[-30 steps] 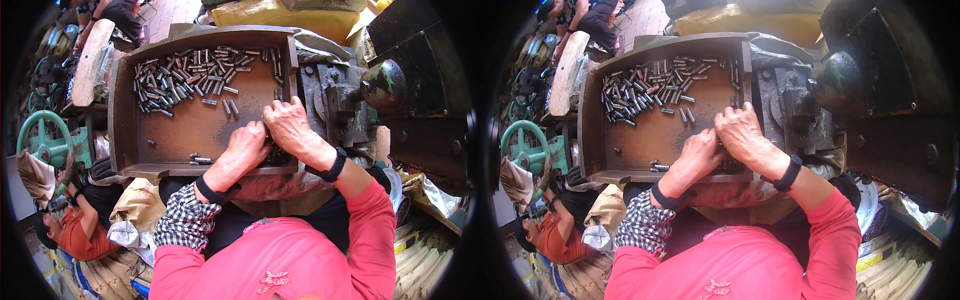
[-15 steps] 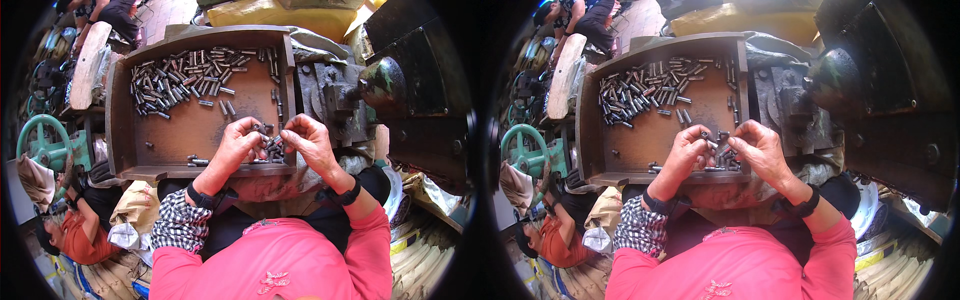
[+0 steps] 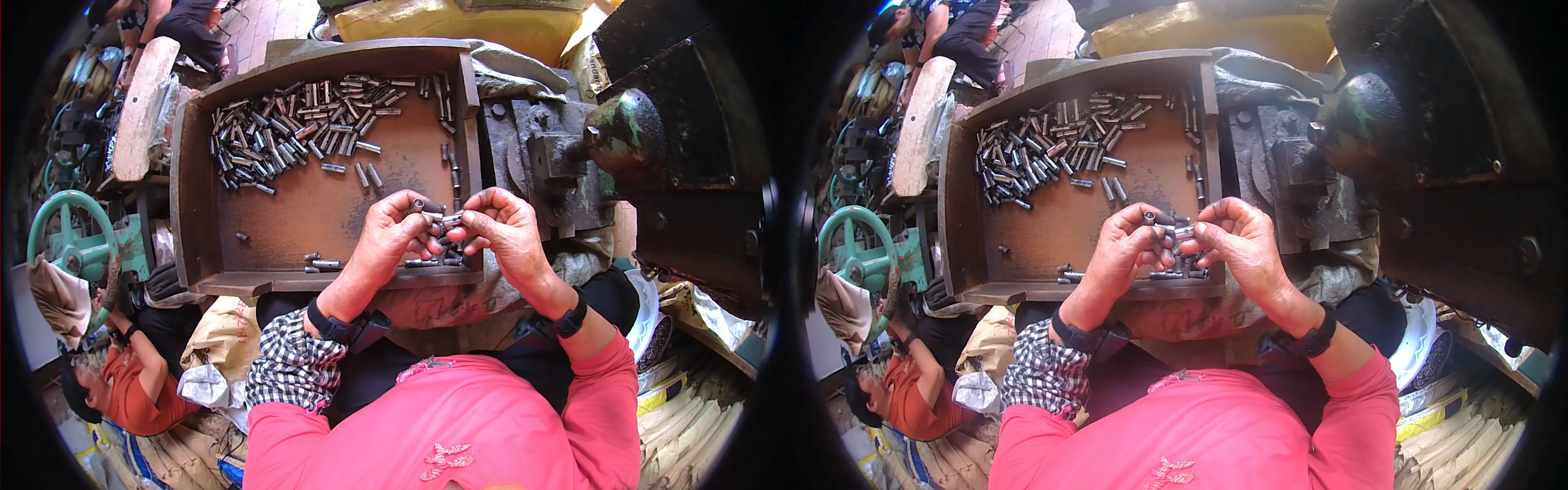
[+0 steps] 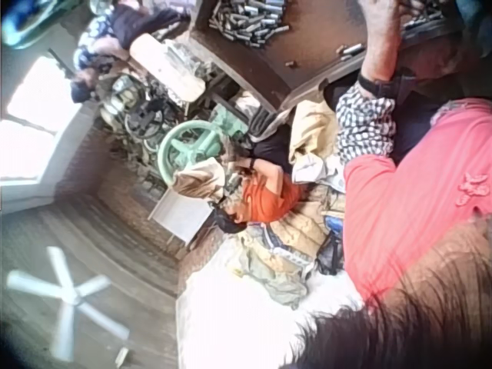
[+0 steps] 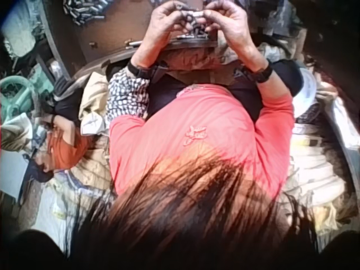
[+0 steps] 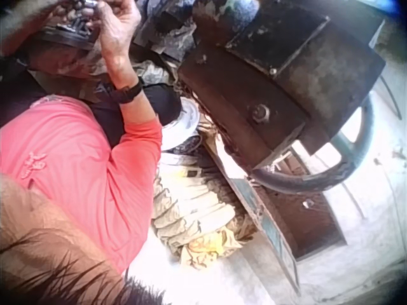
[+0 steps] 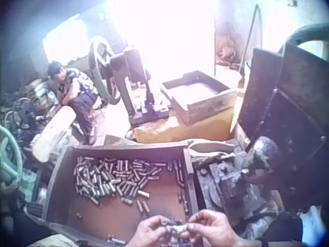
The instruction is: Inspecting and processing small cylindrical metal components using a manual press machine.
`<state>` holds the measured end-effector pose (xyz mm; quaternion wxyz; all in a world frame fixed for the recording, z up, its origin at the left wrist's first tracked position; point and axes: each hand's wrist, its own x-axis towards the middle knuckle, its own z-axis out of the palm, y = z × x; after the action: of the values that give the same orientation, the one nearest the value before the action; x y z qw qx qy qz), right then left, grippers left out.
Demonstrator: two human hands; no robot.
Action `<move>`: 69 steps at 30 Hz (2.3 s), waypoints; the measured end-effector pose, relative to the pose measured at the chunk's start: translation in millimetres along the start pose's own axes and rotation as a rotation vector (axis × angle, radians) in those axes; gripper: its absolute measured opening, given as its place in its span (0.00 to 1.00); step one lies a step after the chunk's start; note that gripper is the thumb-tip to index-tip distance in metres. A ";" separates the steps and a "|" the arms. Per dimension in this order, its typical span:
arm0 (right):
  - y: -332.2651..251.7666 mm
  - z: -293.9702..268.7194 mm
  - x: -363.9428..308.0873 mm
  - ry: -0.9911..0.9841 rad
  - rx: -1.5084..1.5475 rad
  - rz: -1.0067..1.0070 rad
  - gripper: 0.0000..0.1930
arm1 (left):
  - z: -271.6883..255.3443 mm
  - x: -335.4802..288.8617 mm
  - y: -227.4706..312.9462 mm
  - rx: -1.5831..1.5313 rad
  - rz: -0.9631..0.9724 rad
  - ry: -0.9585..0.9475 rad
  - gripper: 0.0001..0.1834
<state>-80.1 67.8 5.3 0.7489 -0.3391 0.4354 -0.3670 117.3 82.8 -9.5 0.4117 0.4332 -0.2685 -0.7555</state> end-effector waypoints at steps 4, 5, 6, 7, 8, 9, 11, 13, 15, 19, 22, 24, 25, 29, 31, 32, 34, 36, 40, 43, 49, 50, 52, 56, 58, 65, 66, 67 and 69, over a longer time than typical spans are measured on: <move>2.4 1.3 -1.6 0.024 0.091 0.029 0.09 | 0.4 -0.8 -1.1 -0.030 0.004 -0.002 0.08; 2.7 2.2 -2.1 0.024 0.090 0.029 0.09 | 0.8 -0.7 -1.8 -0.046 0.020 -0.004 0.08; 3.1 3.0 -2.7 0.026 0.135 0.029 0.08 | 1.4 -1.2 -2.2 -0.047 0.021 -0.004 0.08; 3.4 3.4 -2.9 0.027 0.181 0.030 0.08 | 2.2 -2.0 -2.4 -0.033 0.028 0.003 0.08; 3.4 2.6 -2.8 0.029 0.181 0.029 0.08 | 3.3 -2.1 -2.4 -0.018 0.035 0.009 0.08; 3.6 1.6 -2.8 0.029 0.174 0.007 0.08 | 3.9 -1.9 -2.2 -0.018 0.034 0.008 0.08; 2.7 1.0 -2.7 0.031 0.167 -0.014 0.07 | 4.3 -2.1 -1.5 -0.044 0.013 0.005 0.08; -0.4 1.9 -3.1 0.027 0.191 0.029 0.07 | 4.5 -2.9 -0.8 -0.053 0.007 0.003 0.08; -1.0 1.1 -4.0 0.029 0.203 0.039 0.07 | 5.2 -3.2 -0.8 -0.057 0.001 0.005 0.09; 0.2 1.4 -2.5 0.088 0.212 0.022 0.06 | 5.8 -3.3 -2.2 -0.067 0.031 -0.002 0.09; -1.3 -2.7 -0.1 0.074 0.146 0.037 0.06 | 6.3 -2.4 -1.3 -0.075 0.041 0.003 0.10; 0.0 -4.0 0.7 0.079 0.143 0.050 0.06 | 7.1 -1.6 -2.6 -0.059 0.033 0.010 0.10; 0.5 -4.6 1.1 0.082 0.138 0.061 0.06 | 7.5 -1.2 -4.0 -0.058 0.018 0.000 0.10; -0.1 -4.6 1.8 0.071 0.154 0.087 0.07 | 5.5 -1.8 -1.9 -0.006 -0.006 -0.026 0.10; 0.1 -5.4 0.2 0.016 0.142 0.082 0.07 | 7.7 -3.0 -2.3 0.024 -0.009 -0.022 0.10; -0.1 -6.4 0.0 0.021 0.140 0.079 0.07 | 9.4 -3.5 -2.6 0.053 -0.009 -0.023 0.11; -1.1 -9.7 -0.9 0.004 0.137 0.090 0.07 | 16.8 -7.5 3.4 0.191 -0.001 -0.039 0.11; -7.4 -19.5 0.8 -0.079 0.140 0.181 0.09 | 16.1 -5.7 7.0 0.324 -0.017 -0.109 0.10; -16.8 -17.5 -3.8 -0.271 0.141 0.334 0.11 | 13.4 -11.1 21.5 0.415 -0.024 -0.260 0.08; -16.8 -15.4 -7.2 -0.219 0.131 0.219 0.11 | 19.2 -12.1 12.8 0.380 0.035 -0.147 0.08; -22.5 -17.1 -27.2 -0.143 -0.103 -0.029 0.10 | 38.3 -13.3 9.1 0.089 -0.066 -0.177 0.07; -33.0 -16.1 -38.2 -0.113 -0.395 -0.117 0.13 | 38.0 -12.1 5.3 0.074 -0.057 -0.148 0.08; -53.2 -15.8 -72.7 0.024 -1.047 -0.582 0.21 | 42.7 -9.1 10.1 0.066 -0.047 -0.084 0.09; -136.5 -44.4 -204.0 0.071 -1.276 -1.166 0.19 | 54.8 13.8 21.9 0.124 0.036 -0.126 0.10; -140.7 -78.3 -241.8 0.916 -1.237 -1.283 0.15 | 60.1 31.9 24.7 0.136 0.037 -0.102 0.10; -120.1 -178.0 -181.8 1.090 -0.468 -1.011 0.23 | 74.7 85.9 13.7 0.285 0.131 -0.008 0.09; -118.9 -181.7 -175.6 0.968 -0.399 -1.199 0.23 | 74.8 89.0 13.3 0.304 0.143 0.001 0.09; -119.8 -183.2 -175.7 0.965 -0.399 -1.193 0.23 | 75.4 92.8 12.8 0.322 0.155 0.008 0.10; -123.0 -184.0 -180.0 1.081 -0.475 -1.147 0.23 | 74.0 98.0 13.5 0.326 0.156 0.032 0.09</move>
<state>-340.5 123.7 107.7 0.0404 -0.4347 0.5612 -0.7032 29.9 -4.4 -6.2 0.3976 0.4840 -0.4137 -0.6607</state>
